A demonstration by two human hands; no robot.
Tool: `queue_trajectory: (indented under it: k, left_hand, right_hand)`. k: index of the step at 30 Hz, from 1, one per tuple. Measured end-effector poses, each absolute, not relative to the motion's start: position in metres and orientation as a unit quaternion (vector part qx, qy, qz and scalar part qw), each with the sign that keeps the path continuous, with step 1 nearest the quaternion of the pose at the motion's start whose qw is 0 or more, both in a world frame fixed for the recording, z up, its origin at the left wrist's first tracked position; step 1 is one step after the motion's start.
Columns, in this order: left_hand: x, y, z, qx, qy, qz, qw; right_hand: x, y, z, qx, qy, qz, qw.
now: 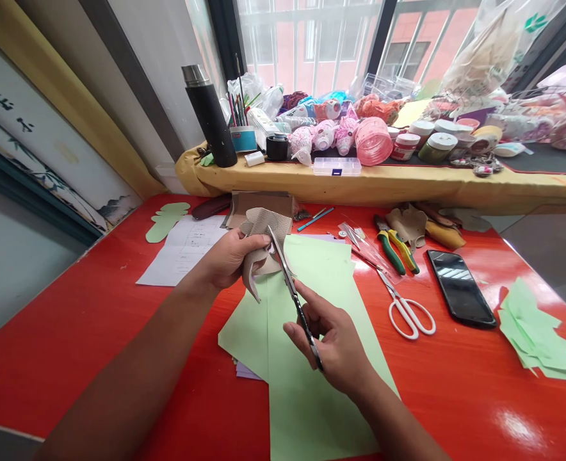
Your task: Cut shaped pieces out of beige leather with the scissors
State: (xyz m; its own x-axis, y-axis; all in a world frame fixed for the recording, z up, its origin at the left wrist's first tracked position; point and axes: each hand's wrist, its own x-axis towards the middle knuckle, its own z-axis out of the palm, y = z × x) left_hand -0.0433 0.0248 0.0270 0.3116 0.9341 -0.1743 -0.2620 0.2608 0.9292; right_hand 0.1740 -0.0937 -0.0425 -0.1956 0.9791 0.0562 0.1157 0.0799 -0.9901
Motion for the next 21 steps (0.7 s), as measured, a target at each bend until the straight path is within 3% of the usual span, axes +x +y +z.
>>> queue_trajectory:
  k: [21]
  left_hand:
    - [-0.055, 0.028, 0.035, 0.467, 0.388, 0.391, 0.692]
  right_hand:
    - [0.173, -0.097, -0.039, -0.468, -0.614, 0.481, 0.417]
